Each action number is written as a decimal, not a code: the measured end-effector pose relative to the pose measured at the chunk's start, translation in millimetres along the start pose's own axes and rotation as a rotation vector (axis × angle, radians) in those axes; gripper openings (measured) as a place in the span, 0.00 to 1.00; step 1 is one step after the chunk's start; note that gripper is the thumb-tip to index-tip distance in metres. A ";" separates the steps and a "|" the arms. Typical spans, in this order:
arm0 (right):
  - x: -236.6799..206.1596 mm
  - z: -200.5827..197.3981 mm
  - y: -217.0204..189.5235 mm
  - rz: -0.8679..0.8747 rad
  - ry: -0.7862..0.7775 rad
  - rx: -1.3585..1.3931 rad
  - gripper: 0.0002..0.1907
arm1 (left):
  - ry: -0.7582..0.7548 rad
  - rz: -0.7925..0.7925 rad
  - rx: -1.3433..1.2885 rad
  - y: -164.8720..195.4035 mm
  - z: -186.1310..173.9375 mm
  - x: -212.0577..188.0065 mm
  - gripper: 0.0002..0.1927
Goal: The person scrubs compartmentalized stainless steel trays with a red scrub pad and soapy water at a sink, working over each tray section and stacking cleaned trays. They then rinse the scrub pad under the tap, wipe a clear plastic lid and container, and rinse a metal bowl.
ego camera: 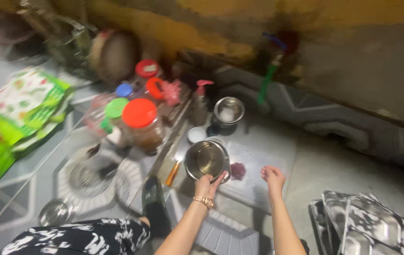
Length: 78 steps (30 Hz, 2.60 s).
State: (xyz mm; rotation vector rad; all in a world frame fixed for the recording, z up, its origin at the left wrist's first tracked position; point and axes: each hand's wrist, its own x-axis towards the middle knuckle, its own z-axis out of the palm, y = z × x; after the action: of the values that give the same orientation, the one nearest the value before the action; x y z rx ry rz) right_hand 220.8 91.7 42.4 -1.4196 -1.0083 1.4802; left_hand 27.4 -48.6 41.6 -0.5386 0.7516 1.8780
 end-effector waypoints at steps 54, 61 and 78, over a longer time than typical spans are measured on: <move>95.0 102.5 -73.1 -0.488 -0.321 -0.919 0.21 | -0.419 0.797 1.397 31.6 345.5 199.4 0.15; 99.2 125.1 -77.2 -0.457 -0.369 -1.296 0.13 | -0.490 0.279 1.515 -57.2 201.9 254.8 0.19; 126.8 100.9 -100.1 -0.615 -0.895 -1.185 0.24 | -0.509 0.181 1.669 -74.0 222.2 263.4 0.12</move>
State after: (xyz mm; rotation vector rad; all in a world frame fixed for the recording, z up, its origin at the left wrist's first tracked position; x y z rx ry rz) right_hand 121.4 244.2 98.5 -0.8412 -2.8885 0.9740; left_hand -17.9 299.2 6.4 1.0242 1.6339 0.8711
